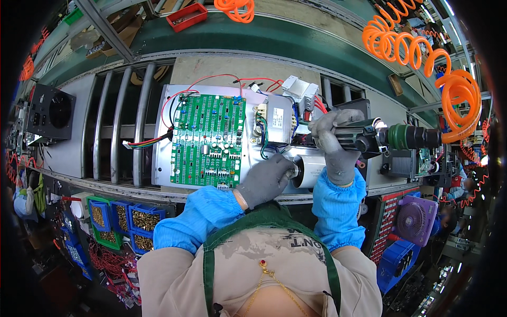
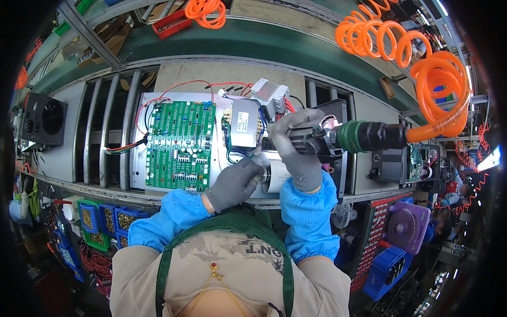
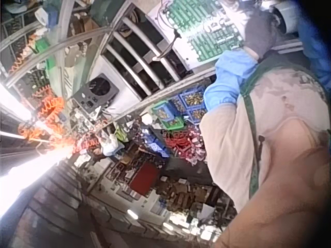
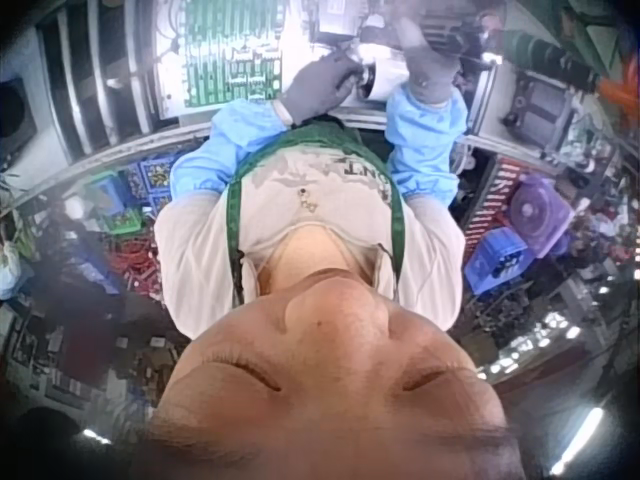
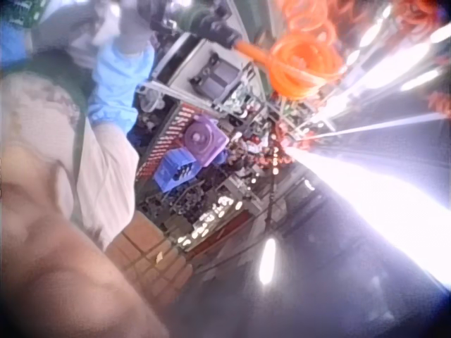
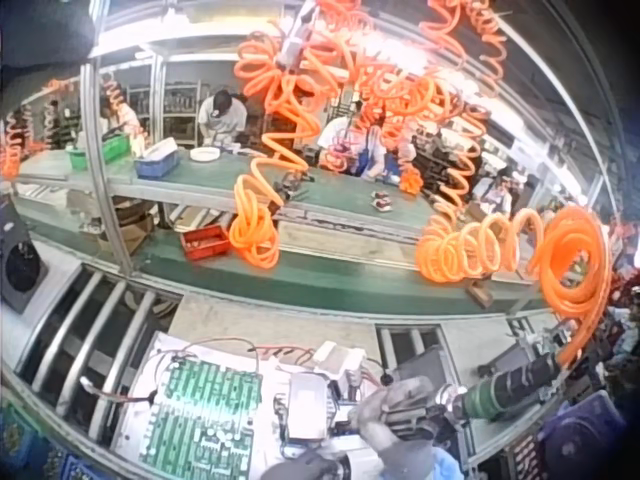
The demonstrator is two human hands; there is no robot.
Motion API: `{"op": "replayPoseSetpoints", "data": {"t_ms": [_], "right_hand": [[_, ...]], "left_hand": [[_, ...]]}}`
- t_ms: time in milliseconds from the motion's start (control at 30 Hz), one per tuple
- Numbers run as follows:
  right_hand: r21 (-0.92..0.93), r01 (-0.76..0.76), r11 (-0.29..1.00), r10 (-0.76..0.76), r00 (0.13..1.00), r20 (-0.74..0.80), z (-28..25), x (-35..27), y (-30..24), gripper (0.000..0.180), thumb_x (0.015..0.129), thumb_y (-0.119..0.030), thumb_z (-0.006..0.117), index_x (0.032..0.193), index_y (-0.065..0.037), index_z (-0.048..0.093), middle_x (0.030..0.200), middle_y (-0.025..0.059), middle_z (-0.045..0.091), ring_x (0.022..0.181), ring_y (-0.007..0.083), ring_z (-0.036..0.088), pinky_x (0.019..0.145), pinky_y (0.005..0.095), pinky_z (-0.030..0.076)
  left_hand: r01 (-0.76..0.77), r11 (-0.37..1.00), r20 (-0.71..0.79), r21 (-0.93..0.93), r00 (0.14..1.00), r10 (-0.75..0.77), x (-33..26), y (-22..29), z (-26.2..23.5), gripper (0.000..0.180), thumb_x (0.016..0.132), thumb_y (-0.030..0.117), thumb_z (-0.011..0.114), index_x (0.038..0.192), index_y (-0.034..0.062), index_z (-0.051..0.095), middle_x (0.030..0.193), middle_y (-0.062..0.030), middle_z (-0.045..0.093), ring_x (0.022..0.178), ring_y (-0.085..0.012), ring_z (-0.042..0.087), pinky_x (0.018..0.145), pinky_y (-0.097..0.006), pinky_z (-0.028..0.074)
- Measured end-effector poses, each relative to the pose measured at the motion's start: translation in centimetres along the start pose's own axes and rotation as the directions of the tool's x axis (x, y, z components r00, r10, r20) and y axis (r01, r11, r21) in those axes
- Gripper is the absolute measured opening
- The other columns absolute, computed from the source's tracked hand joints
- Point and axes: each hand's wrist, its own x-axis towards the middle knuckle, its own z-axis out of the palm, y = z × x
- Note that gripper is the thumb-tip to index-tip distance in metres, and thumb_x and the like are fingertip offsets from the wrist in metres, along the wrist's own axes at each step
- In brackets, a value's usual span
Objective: The person assembles an electronic device on a workbench, using a red-handled screwdriver to tighten screws on a white component and a pneumatic screwdriver to secure a metal casing. They handle various colored wires, connecting them to a green circuit board and a white cylindrical motor, while wearing blue gloves and a green apron.
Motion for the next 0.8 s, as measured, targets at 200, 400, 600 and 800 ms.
{"op": "replayPoseSetpoints", "data": {"t_ms": [200, 400, 600, 800], "right_hand": [[-0.009, -0.044, 0.999, 0.043, 0.998, -0.053, -0.1, 0.1, -1.2, 0.042, 0.071, 0.012, 0.062, 0.107, -0.002, 0.047, 0.078, 0.0097, 0.06, 0.067, 0.016, 0.06, 0.065, 0.032, 0.053], [0.089, 0.159, 0.983, -0.144, 0.978, -0.151, -1.5, 1.1, -6.9, 0.038, 0.083, 0.005, 0.054, 0.119, -0.003, 0.047, 0.07, 0.0134, 0.059, 0.049, 0.0156, 0.053, 0.045, 0.0322, 0.046], [-0.262, 0.156, 0.952, -0.263, 0.857, -0.443, -2.5, 0.3, -7.7, 0.04, 0.077, 0.01, 0.055, 0.116, 0.001, 0.048, 0.073, 0.0139, 0.062, 0.056, 0.0171, 0.058, 0.049, 0.0273, 0.049], [-0.34, 0.032, 0.94, -0.204, 0.85, -0.486, -4.1, -1.0, -3.8, 0.041, 0.078, 0.001, 0.057, 0.117, 0.002, 0.045, 0.074, 0.0145, 0.061, 0.059, 0.0163, 0.059, 0.048, 0.0252, 0.047]], "left_hand": [[-0.036, 0.999, -0.002, 0.013, 0.999, 0.036, 0.0, 0.0, 0.1, 0.025, 0.078, 0.01, 0.057, 0.104, 0.0094, 0.057, 0.098, -0.015, 0.054, 0.085, -0.0337, 0.059, 0.073, -0.043, 0.049], [-0.099, 0.995, -0.08, 0.027, 0.992, 0.101, -0.1, -0.1, 0.1, 0.016, 0.08, 0.007, 0.056, 0.096, 0.0075, 0.056, 0.089, -0.0116, 0.056, 0.078, -0.0315, 0.059, 0.065, -0.04, 0.049], [-0.111, 0.994, -0.099, 0.024, 0.989, 0.113, 0.1, 0.1, 0.2, 0.013, 0.082, 0.008, 0.057, 0.096, 0.0082, 0.057, 0.086, -0.0109, 0.057, 0.076, -0.0302, 0.059, 0.064, -0.039, 0.049], [-0.097, 0.995, -0.085, 0.024, 0.992, 0.098, 0.0, -0.1, 0.4, 0.013, 0.083, 0.008, 0.058, 0.096, 0.0081, 0.058, 0.088, -0.0112, 0.058, 0.077, -0.0306, 0.06, 0.064, -0.039, 0.049]]}}
